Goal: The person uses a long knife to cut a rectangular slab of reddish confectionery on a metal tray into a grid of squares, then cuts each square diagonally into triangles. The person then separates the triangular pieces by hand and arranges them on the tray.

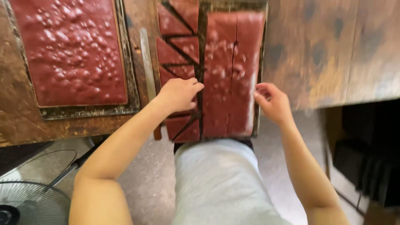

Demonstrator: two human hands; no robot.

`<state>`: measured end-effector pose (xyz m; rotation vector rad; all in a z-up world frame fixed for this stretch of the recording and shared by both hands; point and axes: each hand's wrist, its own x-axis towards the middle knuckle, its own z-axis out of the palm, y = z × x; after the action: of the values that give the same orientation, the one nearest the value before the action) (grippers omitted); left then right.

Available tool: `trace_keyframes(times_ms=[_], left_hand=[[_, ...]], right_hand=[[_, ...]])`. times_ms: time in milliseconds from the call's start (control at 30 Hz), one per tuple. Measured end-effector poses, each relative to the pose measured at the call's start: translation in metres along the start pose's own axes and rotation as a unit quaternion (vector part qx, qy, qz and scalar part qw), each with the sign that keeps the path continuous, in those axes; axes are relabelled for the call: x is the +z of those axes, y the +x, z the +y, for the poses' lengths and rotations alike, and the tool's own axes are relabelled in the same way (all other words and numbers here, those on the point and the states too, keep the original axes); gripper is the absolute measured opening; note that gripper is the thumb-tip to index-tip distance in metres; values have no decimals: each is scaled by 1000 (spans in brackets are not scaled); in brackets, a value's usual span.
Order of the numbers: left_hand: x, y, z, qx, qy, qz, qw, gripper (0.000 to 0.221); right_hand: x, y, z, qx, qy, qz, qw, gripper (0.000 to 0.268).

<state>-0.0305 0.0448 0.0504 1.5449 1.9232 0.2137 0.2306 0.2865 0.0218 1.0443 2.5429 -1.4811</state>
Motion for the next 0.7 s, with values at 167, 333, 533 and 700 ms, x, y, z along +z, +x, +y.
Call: trace_keyframes(times_ms=[167, 333, 533, 700], left_hand=[[-9, 125, -12, 47, -61, 253, 964, 35], [-20, 268, -40, -41, 11, 277, 960, 19], [-24, 296, -60, -49, -118, 74, 989, 34], [-30, 307, -75, -8, -234, 119, 965, 25]], right_hand=[[-10, 125, 49, 3, -5, 65, 998, 25], [10, 212, 59, 135, 86, 121, 980, 37], [27, 220, 72, 94, 123, 95, 983, 41], [19, 229, 66, 35, 61, 116, 991, 40]])
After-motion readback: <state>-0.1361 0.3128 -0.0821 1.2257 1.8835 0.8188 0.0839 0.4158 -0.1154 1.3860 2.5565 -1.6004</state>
